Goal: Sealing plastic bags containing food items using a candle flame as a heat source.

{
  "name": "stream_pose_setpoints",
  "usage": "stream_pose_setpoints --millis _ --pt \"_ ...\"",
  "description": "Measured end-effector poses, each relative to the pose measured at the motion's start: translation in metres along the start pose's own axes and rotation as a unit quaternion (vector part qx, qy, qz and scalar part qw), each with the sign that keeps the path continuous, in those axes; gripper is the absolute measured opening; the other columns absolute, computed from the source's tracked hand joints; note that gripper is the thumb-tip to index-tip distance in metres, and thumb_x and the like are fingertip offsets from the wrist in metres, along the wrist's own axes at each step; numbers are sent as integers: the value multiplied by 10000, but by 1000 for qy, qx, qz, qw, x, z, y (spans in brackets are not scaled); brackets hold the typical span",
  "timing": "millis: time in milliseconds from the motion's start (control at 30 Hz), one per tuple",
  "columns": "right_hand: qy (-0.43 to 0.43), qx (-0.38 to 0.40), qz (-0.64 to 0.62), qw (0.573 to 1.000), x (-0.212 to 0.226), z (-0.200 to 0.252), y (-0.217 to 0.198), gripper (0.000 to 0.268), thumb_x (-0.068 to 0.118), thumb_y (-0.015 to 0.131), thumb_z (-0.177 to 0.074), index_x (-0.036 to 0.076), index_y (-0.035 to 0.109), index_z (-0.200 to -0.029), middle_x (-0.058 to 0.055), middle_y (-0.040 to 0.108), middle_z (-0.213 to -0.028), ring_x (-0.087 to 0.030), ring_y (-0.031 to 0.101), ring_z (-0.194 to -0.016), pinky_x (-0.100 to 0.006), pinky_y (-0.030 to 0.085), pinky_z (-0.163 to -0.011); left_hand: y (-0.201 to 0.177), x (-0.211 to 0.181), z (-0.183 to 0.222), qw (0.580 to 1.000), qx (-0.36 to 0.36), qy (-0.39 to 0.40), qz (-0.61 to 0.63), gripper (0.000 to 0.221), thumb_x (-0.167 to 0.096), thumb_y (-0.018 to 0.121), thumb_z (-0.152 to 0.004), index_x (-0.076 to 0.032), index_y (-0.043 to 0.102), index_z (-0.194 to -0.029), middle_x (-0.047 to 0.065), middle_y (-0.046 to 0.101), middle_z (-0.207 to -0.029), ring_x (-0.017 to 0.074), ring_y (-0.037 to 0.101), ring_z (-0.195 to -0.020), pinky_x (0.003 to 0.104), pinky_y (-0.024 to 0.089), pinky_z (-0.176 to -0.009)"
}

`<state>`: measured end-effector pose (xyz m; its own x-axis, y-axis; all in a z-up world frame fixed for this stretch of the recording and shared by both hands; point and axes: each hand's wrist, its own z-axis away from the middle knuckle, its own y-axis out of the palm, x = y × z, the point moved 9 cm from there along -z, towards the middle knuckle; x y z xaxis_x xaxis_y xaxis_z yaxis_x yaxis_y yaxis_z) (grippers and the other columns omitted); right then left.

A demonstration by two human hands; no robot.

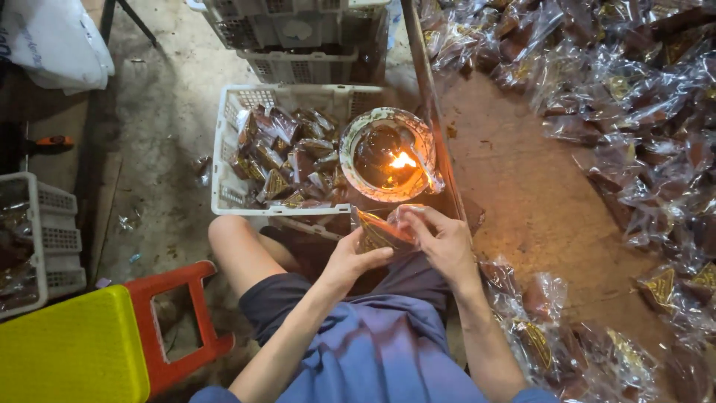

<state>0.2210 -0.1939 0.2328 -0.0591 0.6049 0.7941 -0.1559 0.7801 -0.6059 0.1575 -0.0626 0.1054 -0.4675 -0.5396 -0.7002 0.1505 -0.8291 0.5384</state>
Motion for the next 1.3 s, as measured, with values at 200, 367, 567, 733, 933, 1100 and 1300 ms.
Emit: stream_pose_setpoints --millis 200,367,567,733,933,1100,1300 --pt "-49 159 -263 950 9 8 3 258 176 631 -1006 133 766 -790 5 651 -566 -102 538 -579 -251 501 -585 5 13 18 975 197 -62 78 932 -846 329 -913 -35 728 -1138 199 760 -1056 267 753 -975 460 614 -869" --pt "-186 394 -194 879 69 45 25 119 153 659 -961 87 751 -997 -200 652 -604 -322 622 -588 -430 512 -557 43 -26 59 952 260 -136 -86 717 -605 460 -850 -20 723 -1169 71 734 -960 160 692 -888 350 560 -876" --pt "-133 320 -56 936 46 24 30 248 181 544 -998 155 724 -1167 -153 725 -893 -324 689 -842 -401 523 -772 14 19 38 954 206 -171 -133 274 -198 805 -871 11 793 -1048 109 772 -898 127 701 -810 260 588 -770" --pt "-63 231 -63 969 -19 4 30 301 246 567 -999 204 736 -1245 12 774 -1265 -104 711 -1146 -257 501 -1007 10 17 43 958 152 -224 -98 366 -240 750 -906 69 757 -1101 168 736 -873 220 689 -640 304 639 -516" --pt "-9 78 -116 990 -61 -7 14 234 317 736 -874 123 664 -763 -103 515 -1576 -233 465 -1473 -363 330 -1167 -16 20 24 986 -22 -150 -69 335 -138 773 -863 82 786 -1116 206 767 -943 286 729 -751 386 647 -498" --pt "88 110 -273 952 -105 9 49 182 187 760 -894 63 866 -816 -116 810 -893 -169 705 -827 -324 569 -754 -16 31 20 989 12 -139 -43 284 -144 792 -937 80 761 -1108 352 723 -971 469 739 -746 522 664 -555" --pt "27 303 -318 898 -49 31 38 160 70 768 -847 91 881 -959 -184 772 -1257 -278 685 -1132 -461 557 -937 -20 43 22 972 77 -177 -135 263 -132 814 -909 47 765 -1096 298 722 -980 436 734 -738 505 661 -567"
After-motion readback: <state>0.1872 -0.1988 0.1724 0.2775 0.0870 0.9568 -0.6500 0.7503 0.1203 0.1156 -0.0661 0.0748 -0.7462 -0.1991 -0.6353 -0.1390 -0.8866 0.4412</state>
